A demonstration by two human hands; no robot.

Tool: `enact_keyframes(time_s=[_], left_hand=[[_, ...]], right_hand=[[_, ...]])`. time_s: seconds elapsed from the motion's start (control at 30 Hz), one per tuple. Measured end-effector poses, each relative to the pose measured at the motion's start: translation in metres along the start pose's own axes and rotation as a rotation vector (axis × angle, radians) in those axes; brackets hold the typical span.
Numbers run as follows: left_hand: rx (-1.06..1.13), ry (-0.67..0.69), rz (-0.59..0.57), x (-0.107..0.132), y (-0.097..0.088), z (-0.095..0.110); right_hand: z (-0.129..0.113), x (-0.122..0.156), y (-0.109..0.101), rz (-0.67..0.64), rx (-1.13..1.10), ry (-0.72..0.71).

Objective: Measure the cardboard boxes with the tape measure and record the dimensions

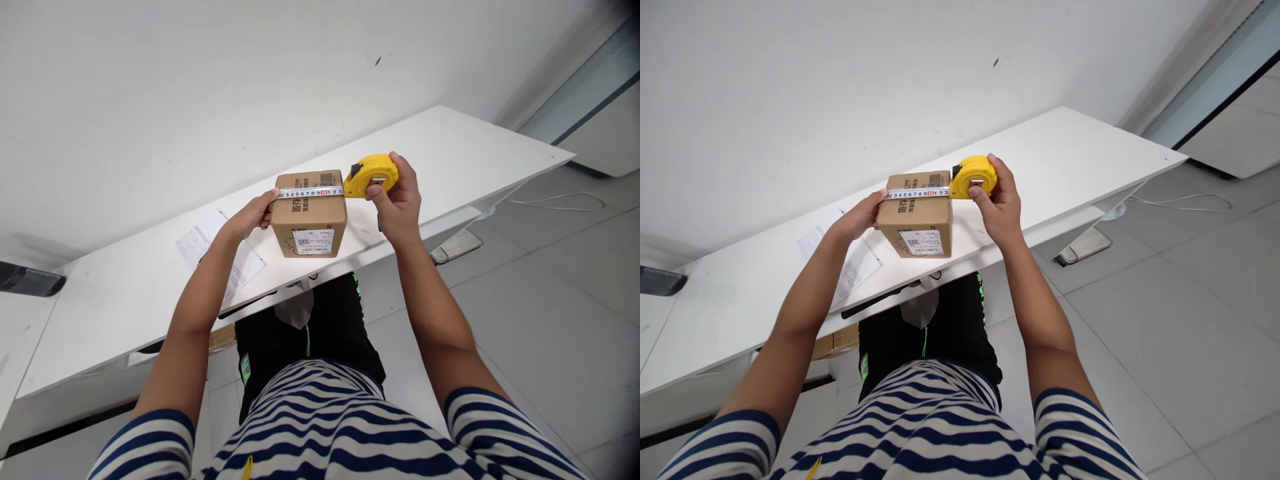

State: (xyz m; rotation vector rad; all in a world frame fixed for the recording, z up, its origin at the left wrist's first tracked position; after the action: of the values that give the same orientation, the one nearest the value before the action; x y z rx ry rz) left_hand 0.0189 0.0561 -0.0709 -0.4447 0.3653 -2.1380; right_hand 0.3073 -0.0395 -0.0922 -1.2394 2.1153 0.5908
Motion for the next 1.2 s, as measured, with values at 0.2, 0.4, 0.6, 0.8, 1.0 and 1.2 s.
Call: enact_keyframes(time_s=[0.2,0.4,0.6,0.8,1.0,1.2], left_hand=[[0.011,0.042,-0.062,-0.002,0.004,0.000],[0.021,0.044,-0.055,-0.004,0.002,-0.003],[0.013,0.039,-0.030,-0.002,0.001,-0.001],[-0.005,0.036,-0.018,-0.001,0.001,0.000],[-0.168,0.010,0.046,0.005,-0.011,0.010],[-0.113,0.050,-0.005,0.008,-0.016,0.011]], right_hand=[[0.002,0.000,0.001,-0.012,-0.015,0.003],[0.003,-0.001,0.000,-0.016,0.008,0.004],[0.006,-0.001,-0.002,-0.026,0.008,-0.035],[0.005,0.000,-0.002,-0.026,0.010,-0.088],[-0.005,-0.004,-0.001,-0.033,0.044,-0.090],[-0.026,-0.016,0.009,-0.066,0.102,-0.059]])
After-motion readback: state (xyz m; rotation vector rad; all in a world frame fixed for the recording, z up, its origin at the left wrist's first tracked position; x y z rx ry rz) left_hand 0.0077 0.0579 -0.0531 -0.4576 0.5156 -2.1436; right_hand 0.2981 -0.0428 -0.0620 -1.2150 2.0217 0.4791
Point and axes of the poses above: each hand's wrist, its own x-axis away from the middle knuckle, its own y-axis out of the palm, z = x × y, the point moved 10 cm from there along -x, towards the middle knuckle, and after that the axes turned 7 degrees about -x, right-handed, at the moved point
